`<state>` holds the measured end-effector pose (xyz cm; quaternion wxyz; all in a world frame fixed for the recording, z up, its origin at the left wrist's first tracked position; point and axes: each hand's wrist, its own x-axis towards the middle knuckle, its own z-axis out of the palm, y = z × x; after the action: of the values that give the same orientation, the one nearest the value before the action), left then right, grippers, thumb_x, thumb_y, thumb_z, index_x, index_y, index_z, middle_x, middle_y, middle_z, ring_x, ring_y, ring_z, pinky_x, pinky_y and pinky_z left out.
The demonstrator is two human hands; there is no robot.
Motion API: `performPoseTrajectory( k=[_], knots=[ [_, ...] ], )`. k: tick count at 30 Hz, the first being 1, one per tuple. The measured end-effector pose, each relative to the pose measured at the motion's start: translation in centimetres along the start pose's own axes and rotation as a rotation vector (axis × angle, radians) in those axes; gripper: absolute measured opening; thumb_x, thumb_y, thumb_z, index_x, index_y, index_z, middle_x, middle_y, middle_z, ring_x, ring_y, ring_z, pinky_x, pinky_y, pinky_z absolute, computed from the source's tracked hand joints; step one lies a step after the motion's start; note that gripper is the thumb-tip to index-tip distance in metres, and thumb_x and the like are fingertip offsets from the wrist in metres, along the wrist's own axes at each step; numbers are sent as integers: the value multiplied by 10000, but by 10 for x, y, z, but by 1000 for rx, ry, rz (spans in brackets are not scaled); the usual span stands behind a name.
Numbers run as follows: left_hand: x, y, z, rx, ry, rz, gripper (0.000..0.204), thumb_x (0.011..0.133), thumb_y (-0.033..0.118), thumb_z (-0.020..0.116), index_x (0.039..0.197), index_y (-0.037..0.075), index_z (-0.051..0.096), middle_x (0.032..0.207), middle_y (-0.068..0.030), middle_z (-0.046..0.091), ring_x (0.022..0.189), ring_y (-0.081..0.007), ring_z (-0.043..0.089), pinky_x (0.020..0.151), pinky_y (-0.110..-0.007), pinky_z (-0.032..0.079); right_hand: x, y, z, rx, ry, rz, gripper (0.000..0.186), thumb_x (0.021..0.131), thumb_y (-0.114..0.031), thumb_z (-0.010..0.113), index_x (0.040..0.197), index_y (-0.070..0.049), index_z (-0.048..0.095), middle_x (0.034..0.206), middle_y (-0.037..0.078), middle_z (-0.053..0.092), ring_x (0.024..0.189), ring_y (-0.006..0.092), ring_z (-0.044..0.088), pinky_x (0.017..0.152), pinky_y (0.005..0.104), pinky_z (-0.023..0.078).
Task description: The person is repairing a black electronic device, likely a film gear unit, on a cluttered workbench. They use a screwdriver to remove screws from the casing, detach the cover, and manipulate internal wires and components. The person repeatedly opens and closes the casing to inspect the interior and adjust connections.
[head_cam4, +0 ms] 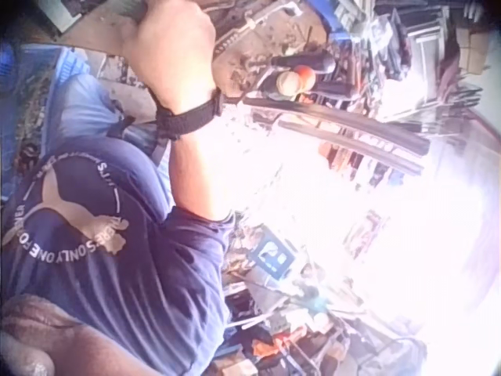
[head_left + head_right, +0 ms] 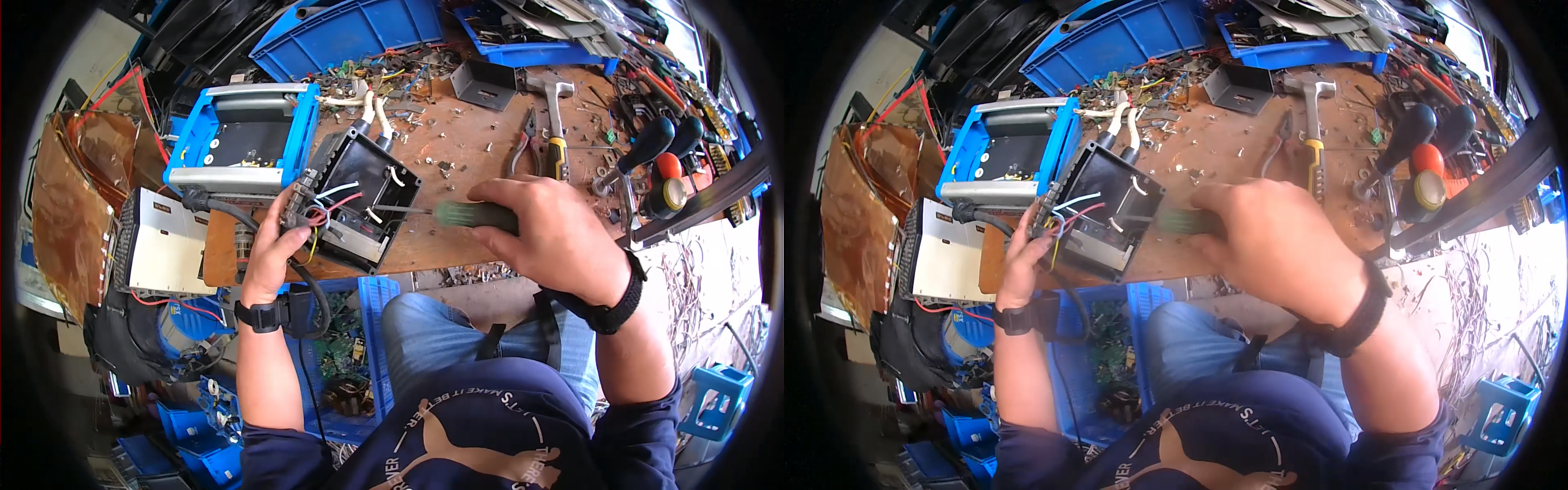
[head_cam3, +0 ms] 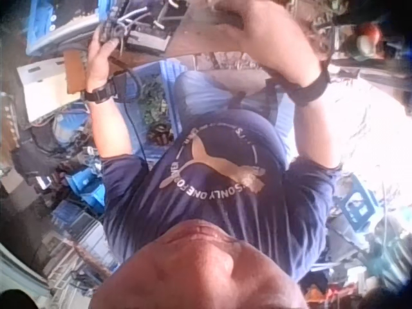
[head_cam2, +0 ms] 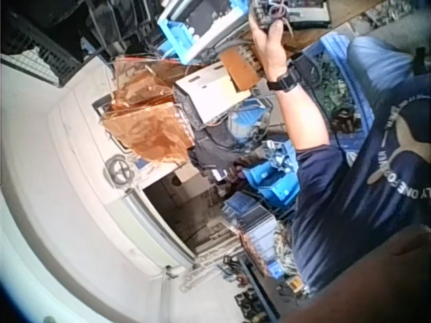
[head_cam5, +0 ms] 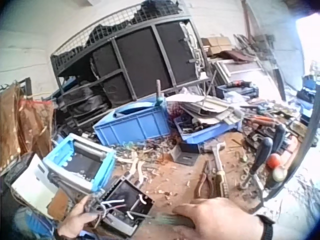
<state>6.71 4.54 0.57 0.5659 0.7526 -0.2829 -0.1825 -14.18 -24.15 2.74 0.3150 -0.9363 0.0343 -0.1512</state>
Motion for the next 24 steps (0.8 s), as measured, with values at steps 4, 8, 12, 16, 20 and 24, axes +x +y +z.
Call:
performPoseTrajectory(
  k=[4, 8, 12, 16, 20, 24],
  knots=[
    [-1, 0, -2, 29, -2, 2, 724, 817, 162, 573, 1479, -15, 339, 1212, -67, 561, 1103, -157, 531, 991, -285, 390, 8, -5, 6, 57, 41, -76, 251, 749, -153, 673, 952, -5, 664, 824, 214, 667, 818, 399, 651, 743, 473, 523],
    [0, 0, -2, 77, 19, 3, 726, 813, 166, 566, 1480, -12, 340, 1208, -67, 559, 1080, -159, 531, 992, -280, 384, 20, -11, 9, 1, 23, -140, 280, 742, -165, 697, 979, -17, 670, 844, 198, 673, 837, 383, 654, 759, 464, 520],
    [-1, 4, 4, 62, 35, -6, 708, 816, 148, 555, 1475, -14, 350, 1199, -69, 562, 1079, -171, 535, 990, -287, 387, 32, -14, 9, -27, -3, -160, 317, 733, -180, 734, 1008, -30, 687, 867, 189, 676, 850, 372, 654, 757, 447, 522],
    [-1, -2, -2, 46, 60, -18, 701, 813, 132, 542, 1472, -17, 353, 1200, -74, 563, 1095, -176, 533, 1008, -296, 384, 40, -13, 8, 2, 65, -214, 160, 743, -156, 663, 836, -31, 701, 757, 199, 673, 771, 377, 670, 724, 472, 543],
    [2, -3, -1, 39, 52, -22, 722, 792, 162, 560, 1465, -15, 372, 1282, -92, 543, 1172, -185, 513, 1056, -309, 347, 40, -15, 1, -17, 34, -176, 172, 750, -171, 674, 846, -31, 703, 764, 202, 675, 780, 376, 674, 732, 462, 547],
    [-1, -5, -5, 4, 44, -51, 744, 769, 179, 571, 1462, -15, 382, 1354, -107, 513, 1252, -204, 468, 1098, -312, 300, 31, -16, -15, 55, 62, -79, 241, 722, -156, 731, 924, -27, 707, 797, 203, 678, 785, 372, 670, 730, 431, 540]
  ],
)
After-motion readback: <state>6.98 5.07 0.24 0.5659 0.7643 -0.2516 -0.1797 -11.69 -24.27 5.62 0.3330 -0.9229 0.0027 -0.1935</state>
